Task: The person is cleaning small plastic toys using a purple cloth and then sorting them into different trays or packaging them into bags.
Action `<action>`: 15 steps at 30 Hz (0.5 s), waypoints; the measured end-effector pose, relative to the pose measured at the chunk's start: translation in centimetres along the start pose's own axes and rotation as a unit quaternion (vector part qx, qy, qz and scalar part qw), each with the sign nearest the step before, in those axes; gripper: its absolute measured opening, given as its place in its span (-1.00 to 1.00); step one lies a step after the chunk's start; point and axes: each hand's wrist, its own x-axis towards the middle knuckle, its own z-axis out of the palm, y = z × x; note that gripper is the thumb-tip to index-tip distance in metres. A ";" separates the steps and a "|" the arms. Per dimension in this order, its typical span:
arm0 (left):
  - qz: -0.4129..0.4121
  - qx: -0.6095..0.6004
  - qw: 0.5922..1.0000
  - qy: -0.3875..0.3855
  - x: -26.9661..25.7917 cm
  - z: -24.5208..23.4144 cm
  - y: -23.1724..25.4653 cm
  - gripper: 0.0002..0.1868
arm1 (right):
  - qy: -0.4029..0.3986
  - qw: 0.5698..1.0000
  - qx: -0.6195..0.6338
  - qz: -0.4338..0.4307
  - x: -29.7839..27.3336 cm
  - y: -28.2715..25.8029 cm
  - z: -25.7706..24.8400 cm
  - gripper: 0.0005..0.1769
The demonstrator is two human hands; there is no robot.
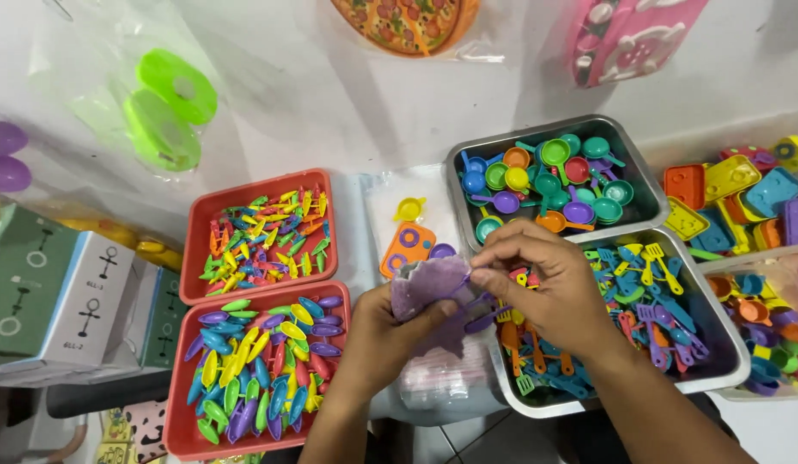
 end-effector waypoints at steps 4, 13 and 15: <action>-0.015 -0.081 0.996 0.016 -0.2 0.4 -0.1 -0.78 | 0.013 0.995 0.069 0.066 -0.4 1.1 1.4 -0.91; -0.053 -0.057 0.996 0.042 -0.7 -1.0 -0.9 -0.72 | 0.089 0.996 0.023 0.022 -0.6 0.7 1.4 -0.83; -0.052 -0.053 0.996 0.046 -0.6 -0.9 -0.9 -0.68 | 0.098 0.995 0.029 0.014 -0.7 0.0 0.9 -0.87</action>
